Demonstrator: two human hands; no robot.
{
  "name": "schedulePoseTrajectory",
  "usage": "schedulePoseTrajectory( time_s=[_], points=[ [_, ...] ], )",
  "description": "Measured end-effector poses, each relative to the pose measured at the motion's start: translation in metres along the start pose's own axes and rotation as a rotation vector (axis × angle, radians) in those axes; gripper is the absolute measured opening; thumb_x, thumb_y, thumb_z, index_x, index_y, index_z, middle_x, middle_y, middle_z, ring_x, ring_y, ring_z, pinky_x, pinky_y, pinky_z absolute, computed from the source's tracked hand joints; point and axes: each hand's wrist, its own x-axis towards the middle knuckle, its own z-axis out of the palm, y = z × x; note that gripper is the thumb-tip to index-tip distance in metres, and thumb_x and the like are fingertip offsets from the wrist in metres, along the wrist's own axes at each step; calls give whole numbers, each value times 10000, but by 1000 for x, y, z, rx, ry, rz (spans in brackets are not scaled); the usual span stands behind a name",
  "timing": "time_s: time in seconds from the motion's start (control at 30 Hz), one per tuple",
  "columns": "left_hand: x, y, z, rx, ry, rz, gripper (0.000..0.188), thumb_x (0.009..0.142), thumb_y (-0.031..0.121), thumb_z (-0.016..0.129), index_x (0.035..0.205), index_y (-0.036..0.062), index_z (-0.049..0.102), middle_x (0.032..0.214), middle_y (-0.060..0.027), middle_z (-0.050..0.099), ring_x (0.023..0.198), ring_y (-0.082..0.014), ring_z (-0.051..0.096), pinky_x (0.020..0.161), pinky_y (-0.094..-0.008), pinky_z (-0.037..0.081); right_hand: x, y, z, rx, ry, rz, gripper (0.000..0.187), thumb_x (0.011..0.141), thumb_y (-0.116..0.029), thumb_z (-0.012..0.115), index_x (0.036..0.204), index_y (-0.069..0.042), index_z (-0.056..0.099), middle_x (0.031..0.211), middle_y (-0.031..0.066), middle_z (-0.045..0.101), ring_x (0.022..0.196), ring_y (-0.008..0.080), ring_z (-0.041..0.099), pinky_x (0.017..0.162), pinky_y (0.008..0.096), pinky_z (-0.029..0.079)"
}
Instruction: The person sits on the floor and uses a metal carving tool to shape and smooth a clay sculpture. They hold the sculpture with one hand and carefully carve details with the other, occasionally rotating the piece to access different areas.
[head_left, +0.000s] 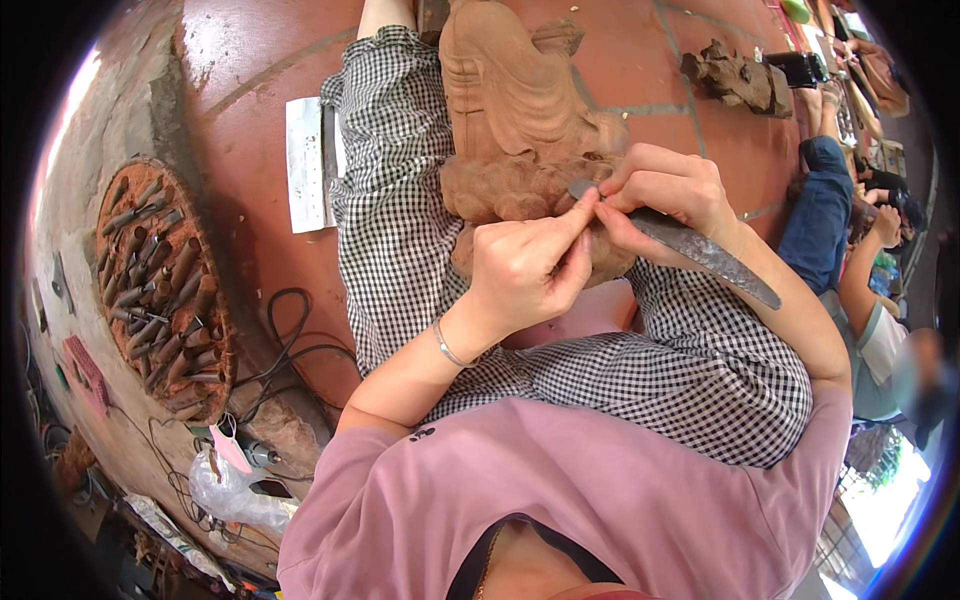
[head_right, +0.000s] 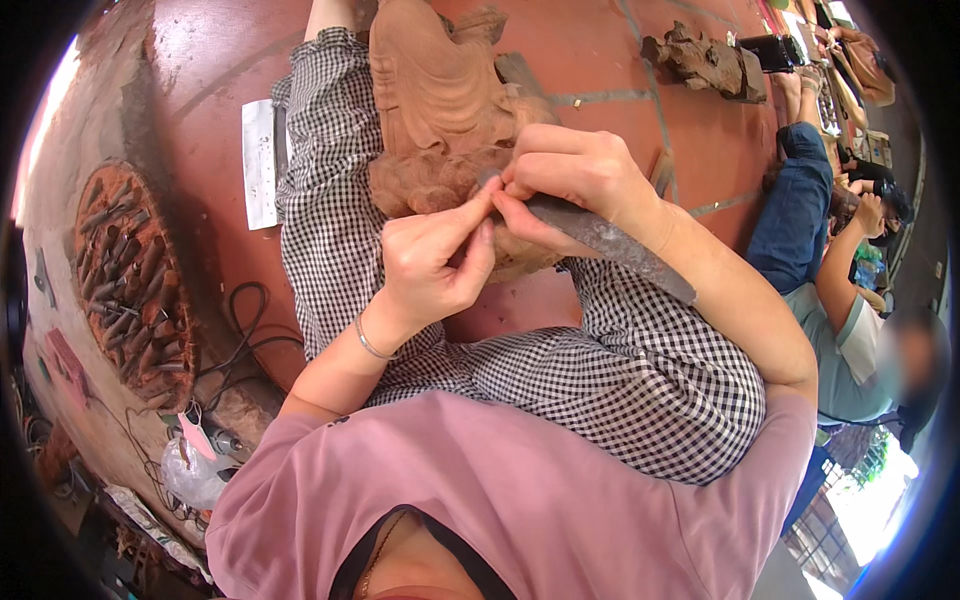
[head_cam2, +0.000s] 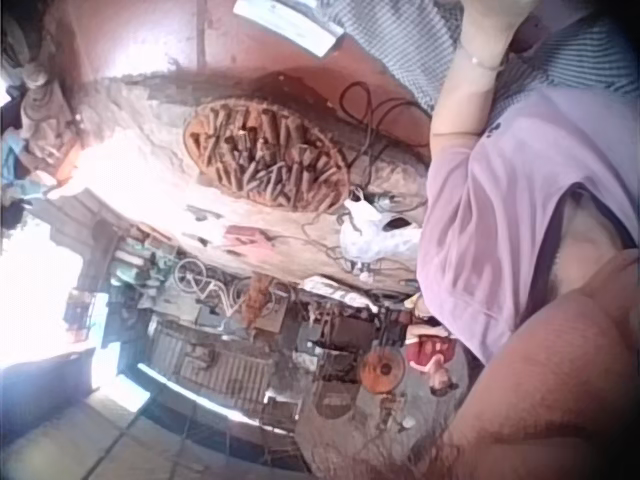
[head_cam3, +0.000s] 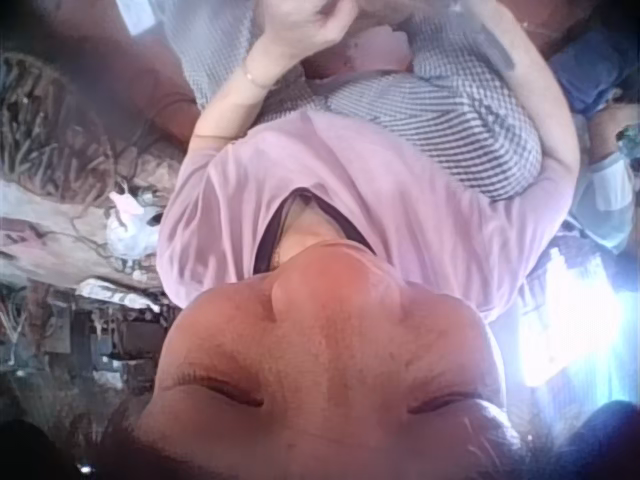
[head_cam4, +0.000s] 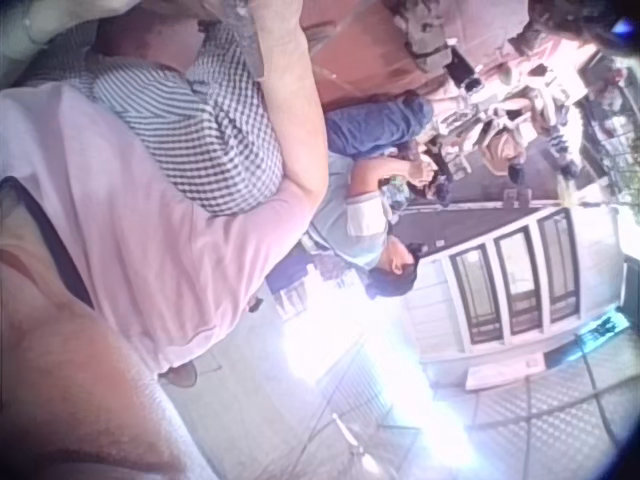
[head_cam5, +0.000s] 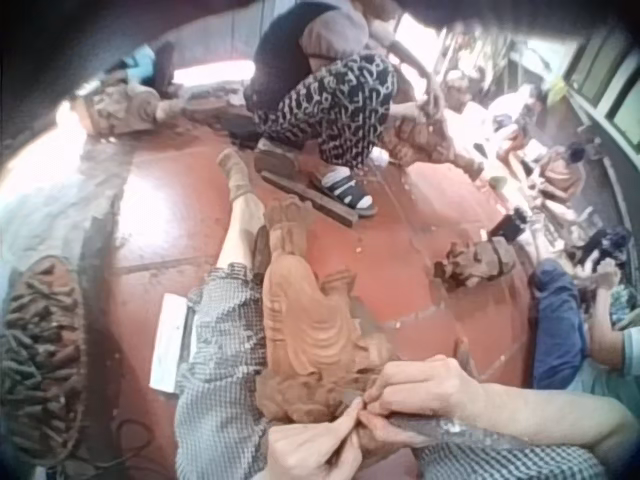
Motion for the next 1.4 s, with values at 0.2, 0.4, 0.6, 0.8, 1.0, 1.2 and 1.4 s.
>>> schedulePoseTrajectory(
  time_s=[0.2,0.4,0.6,0.8,1.0,1.2,1.4],
  points=[
    [-1,2,-5,48,-17,-53,431,753,5,672,1183,-34,682,605,-55,623,465,-171,598,463,-291,475,6,0,5,56,74,-5,93,726,16,738,742,-10,650,754,79,626,625,191,629,536,280,502],
    [-1,0,0,27,1,13,423,759,16,673,1178,-43,681,629,-66,642,473,-175,607,471,-291,481,1,1,-2,36,6,14,88,725,20,752,763,-4,676,797,97,664,658,175,659,544,263,514],
    [2,2,-4,36,-39,-8,411,763,7,669,1171,-43,682,640,-70,651,469,-169,605,467,-285,477,-4,5,-3,72,-50,83,86,734,27,744,764,-1,668,796,99,666,651,165,646,530,250,492],
    [-4,-4,-5,52,21,-26,383,757,-7,671,1138,-41,694,631,-65,650,463,-170,603,445,-286,464,5,0,5,75,37,2,83,733,27,740,752,3,662,801,104,671,654,173,654,540,264,501],
    [-4,-5,1,5,55,38,372,758,-16,666,1128,-38,699,579,-45,614,445,-153,581,451,-271,464,6,-4,2,61,10,-17,101,734,20,749,762,-11,657,798,91,653,653,194,653,551,275,516],
    [0,-2,-3,15,2,28,372,744,-24,665,1113,-45,703,603,-63,631,453,-160,598,447,-271,469,1,1,0,-3,-58,4,106,724,17,754,783,-17,672,825,91,671,651,185,671,544,278,529],
    [-1,1,-4,47,32,-10,343,756,-17,660,1094,-46,710,606,-72,634,461,-171,600,460,-273,476,6,-3,3,-29,4,-62,117,729,-5,750,766,-30,642,800,65,626,611,194,632,510,282,502]
  ],
)
